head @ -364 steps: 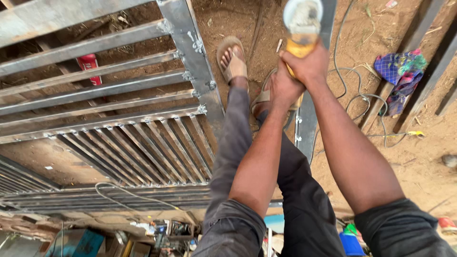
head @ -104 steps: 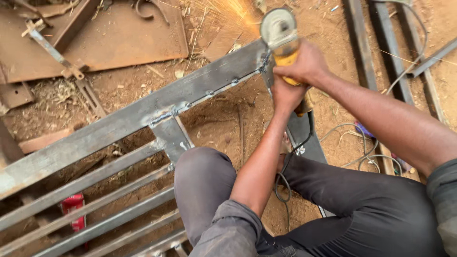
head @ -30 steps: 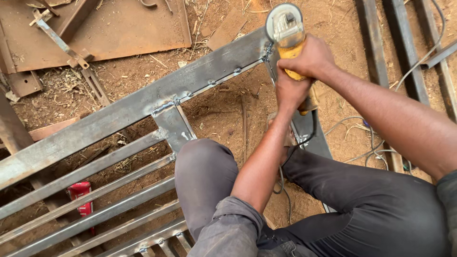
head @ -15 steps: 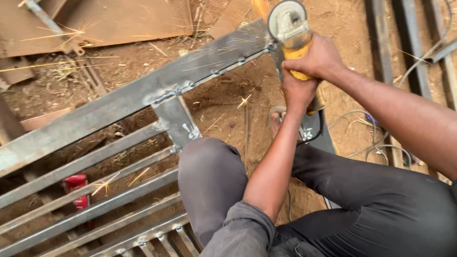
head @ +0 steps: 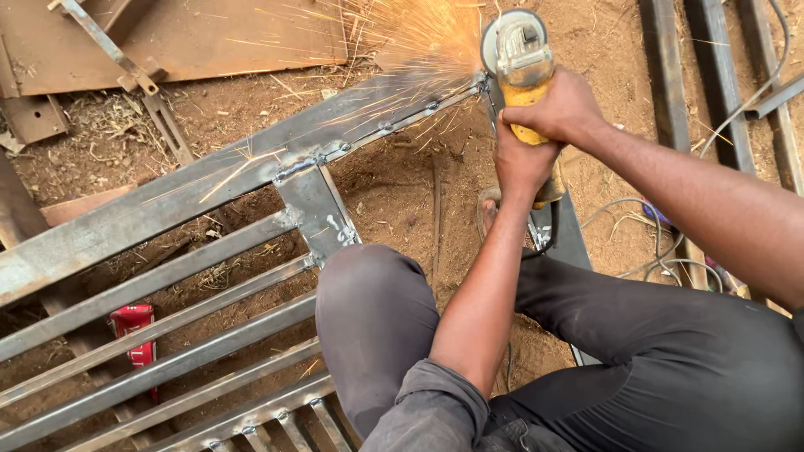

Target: The person uses an angle grinder to smooth out the welded joints on a metal gate frame lying on the ground.

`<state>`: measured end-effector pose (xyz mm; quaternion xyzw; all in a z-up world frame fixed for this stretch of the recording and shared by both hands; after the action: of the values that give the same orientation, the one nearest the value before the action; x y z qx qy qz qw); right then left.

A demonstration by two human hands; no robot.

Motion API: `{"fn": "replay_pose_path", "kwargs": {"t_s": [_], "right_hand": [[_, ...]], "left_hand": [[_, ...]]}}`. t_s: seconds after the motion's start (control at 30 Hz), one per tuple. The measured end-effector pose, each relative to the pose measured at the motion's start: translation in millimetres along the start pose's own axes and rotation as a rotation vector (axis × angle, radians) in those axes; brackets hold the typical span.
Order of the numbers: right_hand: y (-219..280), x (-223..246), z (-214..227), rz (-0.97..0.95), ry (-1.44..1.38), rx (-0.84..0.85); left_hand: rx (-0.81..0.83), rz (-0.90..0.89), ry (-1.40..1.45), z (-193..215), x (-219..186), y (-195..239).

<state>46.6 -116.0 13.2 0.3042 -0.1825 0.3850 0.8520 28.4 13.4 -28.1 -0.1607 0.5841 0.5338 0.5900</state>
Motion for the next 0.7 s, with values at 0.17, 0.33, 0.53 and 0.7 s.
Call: {"fn": "replay_pose_path", "kwargs": {"t_s": [0.17,0.33,0.53,0.7], "right_hand": [[6,5,0,0.026,-0.01,0.012],[4,5,0,0.049,-0.011,0.013],[0,7,-3,0.057,-0.009,0.024],[7,16,2,0.092,-0.007,-0.012]], "left_hand": [[-0.032,-0.036,0.046,2,-4,1],[-0.014,0.024,0.007,3,-3,1],[-0.008,0.038,-0.018,5,-2,-2],[-0.033,0.006,-0.004,7,-2,0]]}}
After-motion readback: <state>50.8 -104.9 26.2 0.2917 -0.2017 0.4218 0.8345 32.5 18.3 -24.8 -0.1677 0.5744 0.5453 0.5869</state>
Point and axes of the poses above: each hand's wrist, its own y-axis away from the middle knuckle, its own z-axis out of the back of the hand, x = y × z, the point moved 8 cm from there along -y, towards the middle knuckle, and after that the axes turned 13 degrees about -y, right-handed, at the moved point
